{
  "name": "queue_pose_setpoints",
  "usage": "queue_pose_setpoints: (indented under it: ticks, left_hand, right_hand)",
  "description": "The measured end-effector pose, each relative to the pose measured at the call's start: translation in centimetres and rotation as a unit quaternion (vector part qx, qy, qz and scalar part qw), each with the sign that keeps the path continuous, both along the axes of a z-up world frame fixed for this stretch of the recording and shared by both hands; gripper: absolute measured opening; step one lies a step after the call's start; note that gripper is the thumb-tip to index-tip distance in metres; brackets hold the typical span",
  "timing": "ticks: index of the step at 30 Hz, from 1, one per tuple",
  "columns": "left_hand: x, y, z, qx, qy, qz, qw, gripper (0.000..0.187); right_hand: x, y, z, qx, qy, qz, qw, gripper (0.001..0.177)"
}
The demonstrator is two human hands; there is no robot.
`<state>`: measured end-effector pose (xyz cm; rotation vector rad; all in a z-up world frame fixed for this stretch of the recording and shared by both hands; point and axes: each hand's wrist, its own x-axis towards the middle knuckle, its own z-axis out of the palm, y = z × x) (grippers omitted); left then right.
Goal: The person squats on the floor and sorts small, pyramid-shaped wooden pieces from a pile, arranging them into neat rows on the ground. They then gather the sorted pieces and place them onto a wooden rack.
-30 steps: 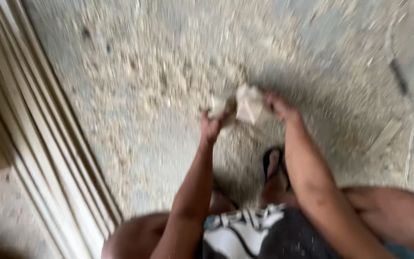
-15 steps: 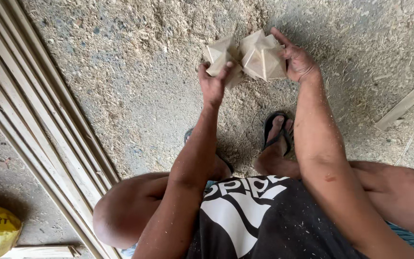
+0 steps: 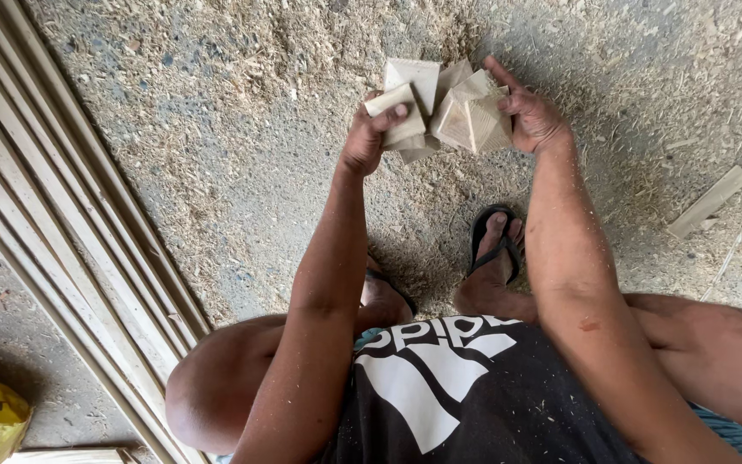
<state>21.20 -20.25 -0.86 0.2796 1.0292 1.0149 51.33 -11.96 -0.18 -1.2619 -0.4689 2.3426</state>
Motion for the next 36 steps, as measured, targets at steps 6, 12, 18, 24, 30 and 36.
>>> queue_pose_setpoints:
  ticks: [6, 12, 18, 24, 30, 36]
  left_hand:
    - [1.4, -0.5, 0.8, 0.008, -0.014, 0.019, 1.0, 0.065]
    - [1.2, 0.0, 1.6, 0.03, -0.026, 0.051, 0.998, 0.06]
    - [-2.3, -0.4, 8.6, 0.084, -0.046, 0.038, 0.995, 0.055]
    - [-4.6, -3.5, 26.0, 0.052, 0.034, 0.006, 0.998, 0.069]
    - [-2.1, -7.9, 52.3, 0.106, 0.183, -0.173, 0.962, 0.056]
    - [3.0, -7.3, 73.0, -0.028, 0.094, -0.172, 0.98, 0.082]
  right_hand:
    - [0.0, -0.6, -0.6, 0.049, 0.048, -0.006, 0.998, 0.101]
    - [-1.0, 1.6, -0.4, 0.016, 0.079, 0.02, 0.997, 0.103]
    - [-4.1, 1.7, 7.4, 0.041, 0.168, 0.015, 0.985, 0.109]
    - [-5.1, -1.3, 24.1, 0.057, 0.253, -0.017, 0.966, 0.12]
    - [0.9, -8.8, 50.2, 0.025, 0.188, -0.029, 0.981, 0.132]
    - [8.4, -7.6, 68.0, 0.07, 0.099, 0.058, 0.991, 0.119]
